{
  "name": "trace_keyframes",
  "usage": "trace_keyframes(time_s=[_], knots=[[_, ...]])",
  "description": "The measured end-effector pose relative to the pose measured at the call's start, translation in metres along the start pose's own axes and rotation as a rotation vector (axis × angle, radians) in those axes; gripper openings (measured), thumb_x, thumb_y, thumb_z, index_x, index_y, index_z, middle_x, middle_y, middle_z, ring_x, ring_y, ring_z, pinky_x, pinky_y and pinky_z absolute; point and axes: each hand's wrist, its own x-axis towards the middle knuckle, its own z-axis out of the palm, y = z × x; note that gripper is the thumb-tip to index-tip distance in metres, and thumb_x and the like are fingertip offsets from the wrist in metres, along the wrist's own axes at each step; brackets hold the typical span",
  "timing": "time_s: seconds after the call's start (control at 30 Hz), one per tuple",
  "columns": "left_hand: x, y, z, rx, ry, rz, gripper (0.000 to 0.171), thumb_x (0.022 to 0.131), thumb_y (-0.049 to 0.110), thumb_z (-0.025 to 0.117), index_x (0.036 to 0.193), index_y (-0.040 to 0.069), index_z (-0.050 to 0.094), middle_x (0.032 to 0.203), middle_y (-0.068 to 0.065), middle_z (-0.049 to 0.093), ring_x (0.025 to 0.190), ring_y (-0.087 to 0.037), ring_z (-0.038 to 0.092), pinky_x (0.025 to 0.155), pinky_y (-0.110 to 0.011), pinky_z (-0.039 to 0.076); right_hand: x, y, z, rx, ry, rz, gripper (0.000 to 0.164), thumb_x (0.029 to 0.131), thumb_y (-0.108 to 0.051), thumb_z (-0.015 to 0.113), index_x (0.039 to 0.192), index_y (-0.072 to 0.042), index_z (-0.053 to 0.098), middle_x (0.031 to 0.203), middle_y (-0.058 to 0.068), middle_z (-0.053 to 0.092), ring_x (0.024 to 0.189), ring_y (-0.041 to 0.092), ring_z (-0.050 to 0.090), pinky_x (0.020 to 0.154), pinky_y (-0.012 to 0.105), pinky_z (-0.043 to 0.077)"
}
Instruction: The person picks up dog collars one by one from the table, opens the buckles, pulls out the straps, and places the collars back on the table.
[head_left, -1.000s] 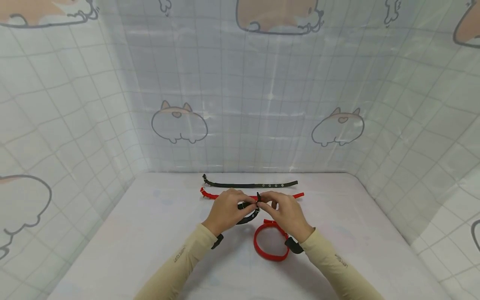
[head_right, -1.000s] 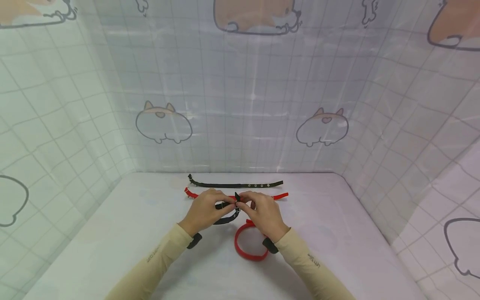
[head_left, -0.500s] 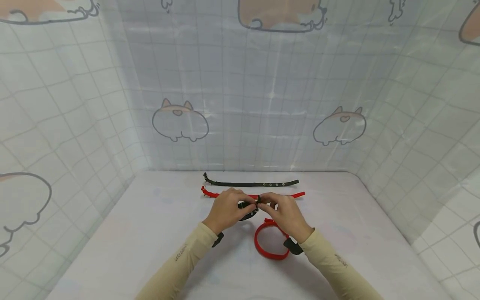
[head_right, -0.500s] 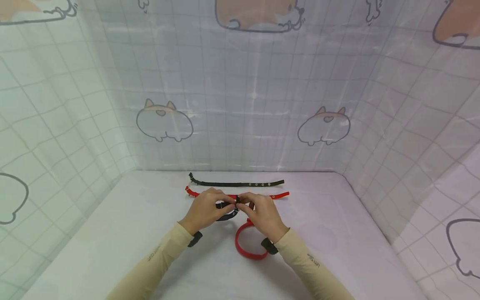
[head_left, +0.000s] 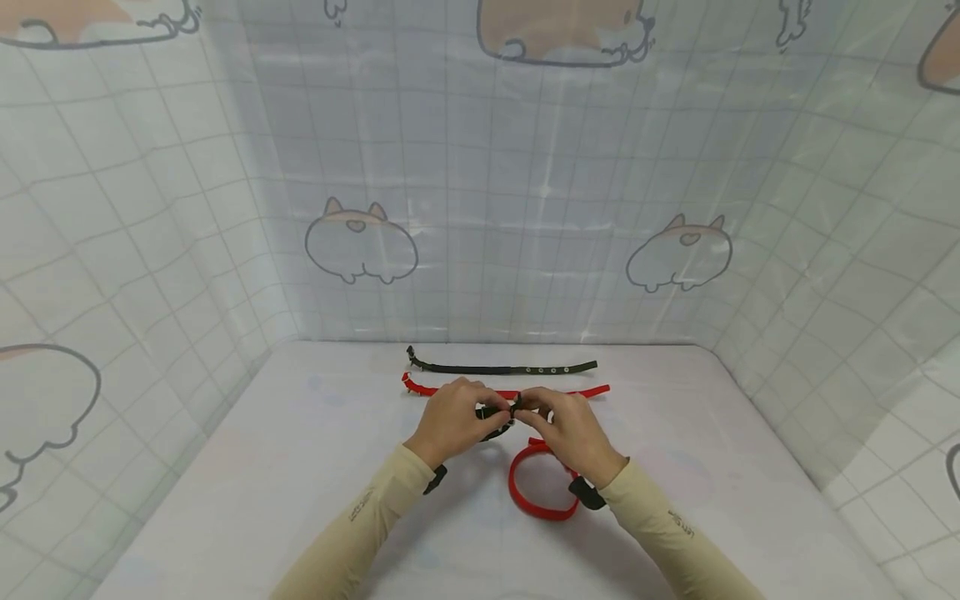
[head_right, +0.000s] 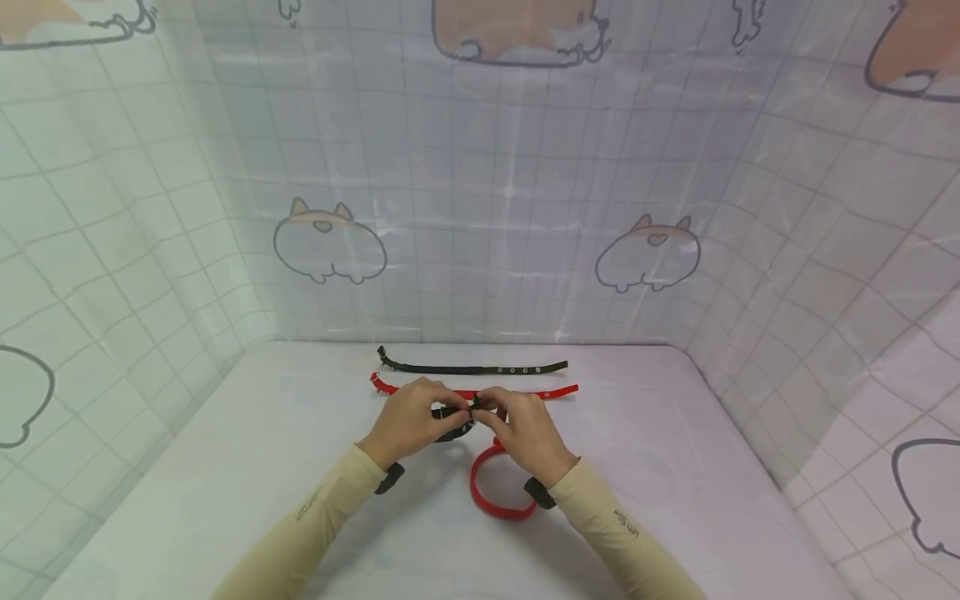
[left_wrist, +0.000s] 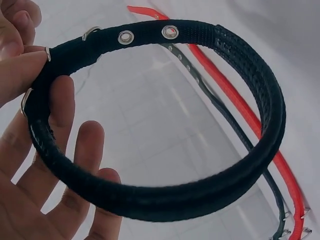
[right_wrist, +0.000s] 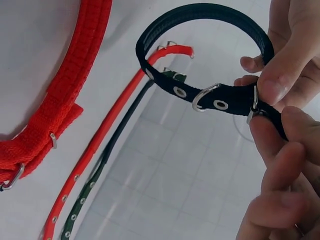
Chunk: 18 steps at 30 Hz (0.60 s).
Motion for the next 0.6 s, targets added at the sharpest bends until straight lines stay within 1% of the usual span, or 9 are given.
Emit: trace_keyframes(time_s=[0.1,0.23,0.33,0.47,0.6], knots=[[-0.0001,-0.0008,0.0016,0.015,-0.005,0.005,0.009,0.090,0.033,0.079,0.093,0.024,0.081,0.086,0.016,0.073,0.086,-0.009,0.062,0.076,-0.028,0.052,0.0001,0.0024,0.0008,-0.007,-0.010,0.001,0.026,0.088,-0.019,0.082,0.113,-0.013,0.075,0.094,-0.011,0.074,0.067,0.003,0.057,0.054,0.022,0.047],[-0.0009,-0.0014,0.0030,0.017,-0.016,0.002,0.012,0.090,0.034,0.079,0.094,0.023,0.082,0.086,0.014,0.074,0.086,-0.011,0.062,0.075,-0.028,0.052,-0.0002,0.0037,0.0016,-0.018,-0.020,-0.024,0.027,0.088,-0.022,0.081,0.114,-0.015,0.074,0.095,-0.011,0.074,0.066,0.002,0.054,0.053,0.021,0.045],[-0.0009,-0.0017,0.0034,0.015,-0.024,-0.007,0.013,0.089,0.035,0.080,0.094,0.023,0.082,0.087,0.014,0.074,0.086,-0.012,0.062,0.073,-0.027,0.051,0.0002,0.0029,0.0012,-0.027,-0.016,-0.055,0.025,0.088,-0.021,0.082,0.111,-0.015,0.075,0.095,-0.010,0.075,0.065,0.001,0.054,0.052,0.020,0.044],[0.0004,-0.0013,0.0034,0.015,-0.021,-0.002,0.013,0.088,0.035,0.081,0.094,0.023,0.082,0.087,0.014,0.074,0.086,-0.011,0.060,0.073,-0.026,0.050,0.0022,-0.0015,-0.0012,-0.029,-0.018,-0.084,0.024,0.087,-0.018,0.083,0.109,-0.012,0.076,0.093,-0.009,0.075,0.064,0.001,0.053,0.052,0.020,0.045],[0.0016,-0.0014,0.0042,0.010,-0.024,-0.009,0.011,0.089,0.034,0.080,0.094,0.025,0.082,0.087,0.015,0.074,0.087,-0.010,0.059,0.073,-0.026,0.050,0.0030,-0.0046,-0.0040,-0.011,-0.041,-0.070,0.023,0.087,-0.013,0.082,0.109,-0.011,0.075,0.090,-0.008,0.074,0.065,0.002,0.058,0.056,0.021,0.049]])
